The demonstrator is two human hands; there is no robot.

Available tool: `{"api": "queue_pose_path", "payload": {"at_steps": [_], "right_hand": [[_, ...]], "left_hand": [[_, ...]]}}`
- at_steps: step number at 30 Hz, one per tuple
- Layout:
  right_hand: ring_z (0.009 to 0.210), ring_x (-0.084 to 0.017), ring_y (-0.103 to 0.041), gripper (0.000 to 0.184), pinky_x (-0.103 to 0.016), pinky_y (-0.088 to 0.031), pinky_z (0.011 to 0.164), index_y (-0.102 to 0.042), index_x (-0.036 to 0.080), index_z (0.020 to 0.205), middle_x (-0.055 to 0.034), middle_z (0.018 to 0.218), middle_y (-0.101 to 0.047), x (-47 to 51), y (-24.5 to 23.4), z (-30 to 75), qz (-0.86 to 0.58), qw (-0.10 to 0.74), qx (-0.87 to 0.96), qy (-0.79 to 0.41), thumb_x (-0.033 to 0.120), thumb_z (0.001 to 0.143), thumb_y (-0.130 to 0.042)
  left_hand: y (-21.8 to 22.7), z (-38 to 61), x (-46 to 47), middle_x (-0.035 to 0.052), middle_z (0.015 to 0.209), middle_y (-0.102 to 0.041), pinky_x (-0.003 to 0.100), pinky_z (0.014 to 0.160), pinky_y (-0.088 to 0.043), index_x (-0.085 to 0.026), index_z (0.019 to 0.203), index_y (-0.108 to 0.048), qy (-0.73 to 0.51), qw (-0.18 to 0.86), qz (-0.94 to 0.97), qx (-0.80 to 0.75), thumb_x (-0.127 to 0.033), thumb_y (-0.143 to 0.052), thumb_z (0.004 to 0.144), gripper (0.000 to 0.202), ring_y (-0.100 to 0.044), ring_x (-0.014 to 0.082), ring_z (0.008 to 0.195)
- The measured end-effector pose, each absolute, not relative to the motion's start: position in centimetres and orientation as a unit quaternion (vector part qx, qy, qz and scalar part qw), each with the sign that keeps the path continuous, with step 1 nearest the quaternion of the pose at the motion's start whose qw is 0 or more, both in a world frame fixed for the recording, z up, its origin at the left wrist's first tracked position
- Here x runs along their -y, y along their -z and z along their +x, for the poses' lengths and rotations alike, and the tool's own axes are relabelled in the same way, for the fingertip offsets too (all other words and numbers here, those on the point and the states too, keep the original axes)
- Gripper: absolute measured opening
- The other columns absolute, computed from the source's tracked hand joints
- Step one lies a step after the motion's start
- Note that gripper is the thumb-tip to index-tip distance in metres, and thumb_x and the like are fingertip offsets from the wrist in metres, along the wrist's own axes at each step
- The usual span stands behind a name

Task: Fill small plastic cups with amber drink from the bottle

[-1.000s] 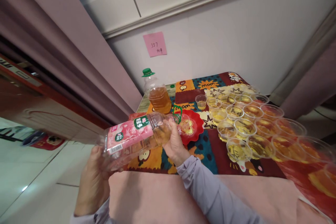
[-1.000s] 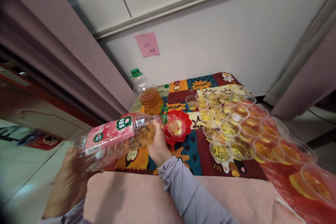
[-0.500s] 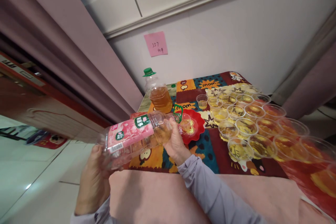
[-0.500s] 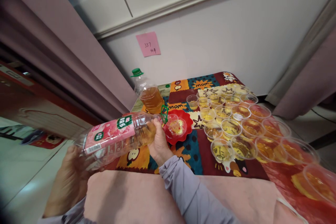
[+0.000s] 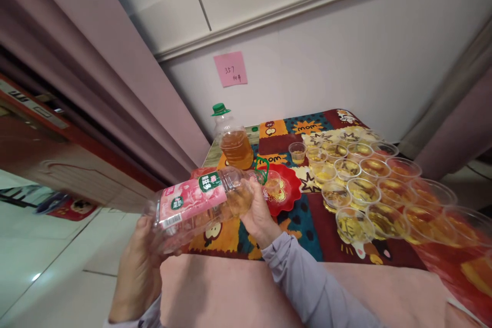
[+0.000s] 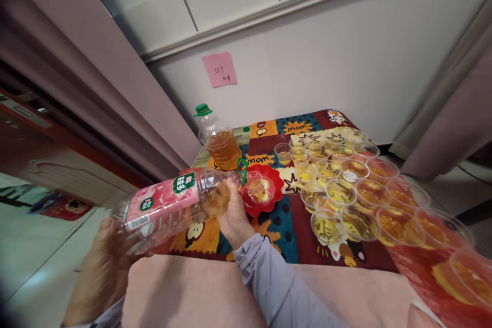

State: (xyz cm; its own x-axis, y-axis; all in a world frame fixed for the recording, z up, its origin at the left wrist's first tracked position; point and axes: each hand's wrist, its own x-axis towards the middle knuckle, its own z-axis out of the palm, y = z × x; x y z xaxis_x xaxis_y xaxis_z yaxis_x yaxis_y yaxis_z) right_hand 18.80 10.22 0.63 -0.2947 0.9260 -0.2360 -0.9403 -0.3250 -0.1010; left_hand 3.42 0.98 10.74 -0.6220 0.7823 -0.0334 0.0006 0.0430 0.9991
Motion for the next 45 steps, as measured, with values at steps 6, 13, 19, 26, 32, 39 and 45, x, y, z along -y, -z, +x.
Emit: {"api": "queue_pose_path", "payload": {"at_steps": [6, 13, 19, 26, 32, 39, 45], "right_hand": [[0.082, -0.017, -0.075, 0.036, -0.029, -0.061, 0.075, -0.069, 0.026, 0.092, 0.0036, 0.089, -0.081, -10.2, -0.5, 18.9, -0.127, 0.578, 0.002, -0.806, 0.059, 0.088, -0.082], [0.082, -0.018, -0.075, 0.038, -0.028, -0.060, 0.071, -0.069, 0.026, 0.094, 0.0024, 0.090, -0.080, -10.2, -0.1, 18.9, -0.145, 0.573, 0.009, -0.807, 0.062, 0.089, -0.080], [0.080, -0.019, -0.074, 0.041, -0.028, -0.059, 0.067, -0.068, 0.026, 0.093, 0.0018, 0.092, -0.080, -10.1, -0.2, 18.7, -0.166, 0.582, 0.009, -0.796, 0.063, 0.085, -0.082], [0.101, -0.023, -0.076, 0.042, -0.035, -0.062, 0.084, -0.074, 0.026, 0.106, -0.0013, 0.110, -0.081, -9.6, -1.3, 19.1, -0.248, 0.639, 0.081, -0.724, 0.057, 0.079, -0.084], [0.109, -0.024, -0.074, 0.040, -0.039, -0.059, 0.101, -0.074, 0.022, 0.104, -0.0033, 0.110, -0.082, -8.4, -2.6, 18.6, -0.287, 0.667, 0.199, -0.659, 0.047, 0.076, -0.088], [0.118, -0.027, -0.074, 0.049, -0.045, -0.055, 0.113, -0.071, 0.026, 0.120, -0.0046, 0.123, -0.081, -4.9, -4.1, 16.9, -0.284, 0.654, 0.306, -0.630, 0.037, 0.078, -0.092], [0.151, -0.034, -0.055, 0.081, -0.053, -0.048, 0.124, -0.066, 0.032, 0.143, -0.0074, 0.149, -0.069, -2.9, -4.4, 17.1, -0.229, 0.605, 0.419, -0.637, 0.039, 0.070, -0.101]], "left_hand": [[-10.7, 3.5, -1.0, -0.0014, 0.090, -0.080, 0.023, 0.043, -0.055, -0.023, 0.108, -0.077, -0.628, 0.316, 0.281, -0.653, -0.077, -0.097, 0.046, 0.086, -0.075, 0.0206, 0.071], [-10.2, 2.9, -0.9, -0.0019, 0.084, -0.078, 0.025, 0.039, -0.053, -0.022, 0.109, -0.074, -0.621, 0.317, 0.281, -0.659, -0.078, -0.096, 0.046, 0.087, -0.069, 0.0173, 0.058], [-9.6, 2.5, -0.9, 0.0008, 0.092, -0.082, 0.025, 0.042, -0.052, -0.023, 0.118, -0.076, -0.614, 0.319, 0.292, -0.660, -0.080, -0.090, 0.057, 0.085, -0.073, 0.0194, 0.061], [-4.9, 1.7, -0.5, 0.0122, 0.114, -0.085, 0.050, 0.084, -0.068, -0.020, 0.130, -0.077, -0.624, 0.385, 0.263, -0.627, -0.090, -0.074, 0.069, 0.092, -0.078, 0.0412, 0.111], [2.2, -1.1, 1.5, 0.0193, 0.161, -0.060, 0.058, 0.115, -0.054, -0.022, 0.157, -0.055, -0.611, 0.166, 0.358, -0.686, -0.082, -0.057, 0.091, 0.089, -0.057, 0.0428, 0.149], [5.5, -2.5, 3.3, 0.0229, 0.167, -0.050, 0.070, 0.130, -0.033, -0.023, 0.161, -0.045, -0.479, -0.010, 0.547, -0.686, -0.058, -0.099, 0.059, 0.121, -0.045, 0.0509, 0.156], [5.8, -2.5, 3.6, 0.0221, 0.159, -0.058, 0.067, 0.121, -0.048, -0.024, 0.160, -0.046, -0.491, 0.025, 0.487, -0.722, -0.058, -0.096, 0.065, 0.112, -0.058, 0.0482, 0.145]]}}
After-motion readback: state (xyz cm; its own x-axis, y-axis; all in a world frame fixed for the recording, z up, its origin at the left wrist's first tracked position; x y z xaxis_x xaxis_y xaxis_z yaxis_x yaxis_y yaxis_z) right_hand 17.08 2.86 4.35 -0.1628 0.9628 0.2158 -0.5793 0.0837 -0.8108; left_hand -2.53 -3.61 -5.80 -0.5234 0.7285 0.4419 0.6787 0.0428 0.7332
